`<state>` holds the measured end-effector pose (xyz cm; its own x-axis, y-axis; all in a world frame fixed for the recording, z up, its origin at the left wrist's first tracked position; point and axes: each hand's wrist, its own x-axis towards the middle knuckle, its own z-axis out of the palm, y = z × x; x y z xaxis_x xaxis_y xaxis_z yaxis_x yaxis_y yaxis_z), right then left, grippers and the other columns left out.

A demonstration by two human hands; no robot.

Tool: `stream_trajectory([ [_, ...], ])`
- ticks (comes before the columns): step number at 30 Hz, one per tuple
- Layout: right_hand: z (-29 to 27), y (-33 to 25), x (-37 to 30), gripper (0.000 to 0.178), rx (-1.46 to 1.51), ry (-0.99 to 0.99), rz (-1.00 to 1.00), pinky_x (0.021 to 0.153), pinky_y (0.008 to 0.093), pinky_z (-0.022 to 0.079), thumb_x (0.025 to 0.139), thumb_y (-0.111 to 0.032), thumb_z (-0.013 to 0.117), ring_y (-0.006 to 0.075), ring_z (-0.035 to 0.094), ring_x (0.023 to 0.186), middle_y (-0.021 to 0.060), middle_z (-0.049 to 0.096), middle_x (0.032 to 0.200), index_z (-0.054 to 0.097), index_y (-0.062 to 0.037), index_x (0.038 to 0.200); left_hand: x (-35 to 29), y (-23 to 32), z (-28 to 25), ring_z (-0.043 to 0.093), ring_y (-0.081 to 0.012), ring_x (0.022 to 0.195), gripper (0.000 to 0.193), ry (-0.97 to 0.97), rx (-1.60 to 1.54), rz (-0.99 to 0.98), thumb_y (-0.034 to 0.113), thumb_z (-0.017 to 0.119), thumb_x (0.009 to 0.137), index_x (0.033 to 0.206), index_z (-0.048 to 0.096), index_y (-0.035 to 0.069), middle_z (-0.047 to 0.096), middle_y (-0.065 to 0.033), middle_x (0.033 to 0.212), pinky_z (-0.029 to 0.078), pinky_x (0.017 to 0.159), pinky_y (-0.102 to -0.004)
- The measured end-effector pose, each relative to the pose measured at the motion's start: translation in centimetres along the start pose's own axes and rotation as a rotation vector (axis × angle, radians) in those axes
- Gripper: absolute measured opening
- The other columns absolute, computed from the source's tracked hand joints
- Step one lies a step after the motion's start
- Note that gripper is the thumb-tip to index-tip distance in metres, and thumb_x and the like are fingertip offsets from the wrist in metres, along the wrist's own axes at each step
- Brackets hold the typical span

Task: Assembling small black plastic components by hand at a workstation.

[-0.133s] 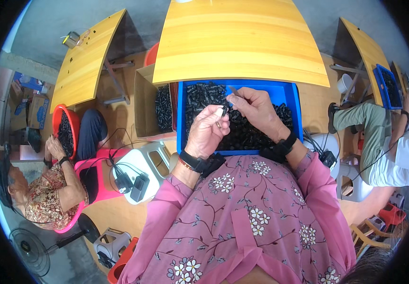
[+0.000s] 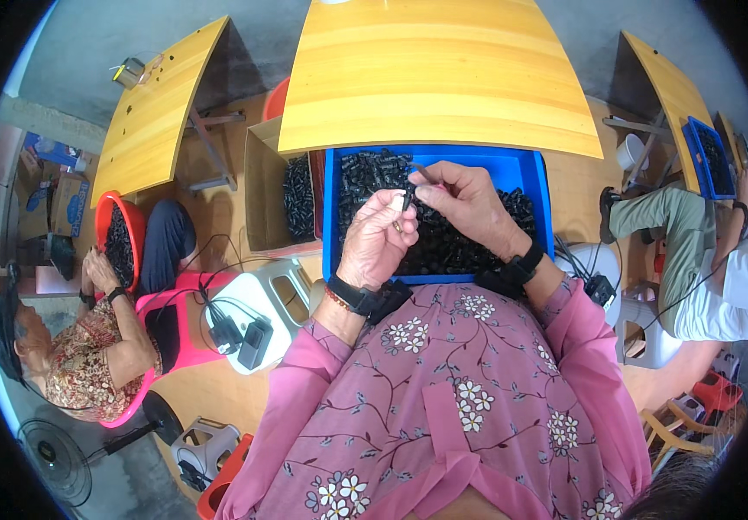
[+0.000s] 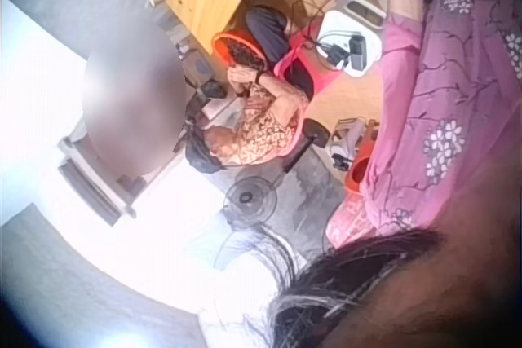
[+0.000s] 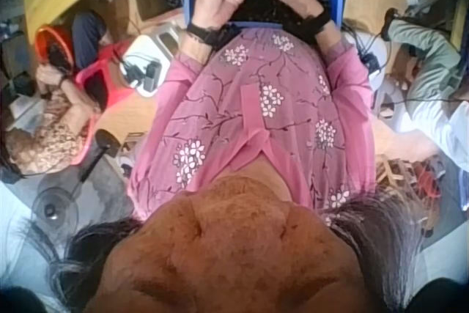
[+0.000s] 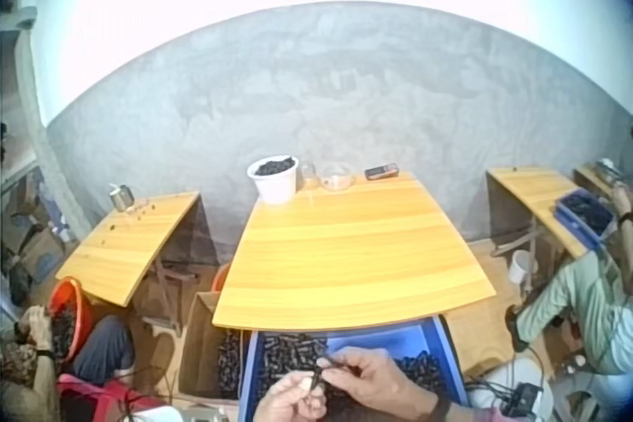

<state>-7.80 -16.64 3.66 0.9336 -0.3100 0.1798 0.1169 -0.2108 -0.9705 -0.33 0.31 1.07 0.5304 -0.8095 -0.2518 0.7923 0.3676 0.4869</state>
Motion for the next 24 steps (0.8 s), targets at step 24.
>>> stream_trajectory([
  [24,-0.14,-0.27,0.29,0.018,-0.085,-0.064,0.005,0.063,0.0272,0.049,0.09,-0.014,0.068,0.0098,0.059,0.069,0.0069,0.066,0.075,0.069,0.0035,0.095,0.05,0.09,0.31,0.061,-0.0122,0.073,0.013,0.046,0.107,0.019,0.011,0.058,0.098,0.108,0.062,0.004,0.064,-0.0059,0.088,0.05,0.064,-0.0252],
])
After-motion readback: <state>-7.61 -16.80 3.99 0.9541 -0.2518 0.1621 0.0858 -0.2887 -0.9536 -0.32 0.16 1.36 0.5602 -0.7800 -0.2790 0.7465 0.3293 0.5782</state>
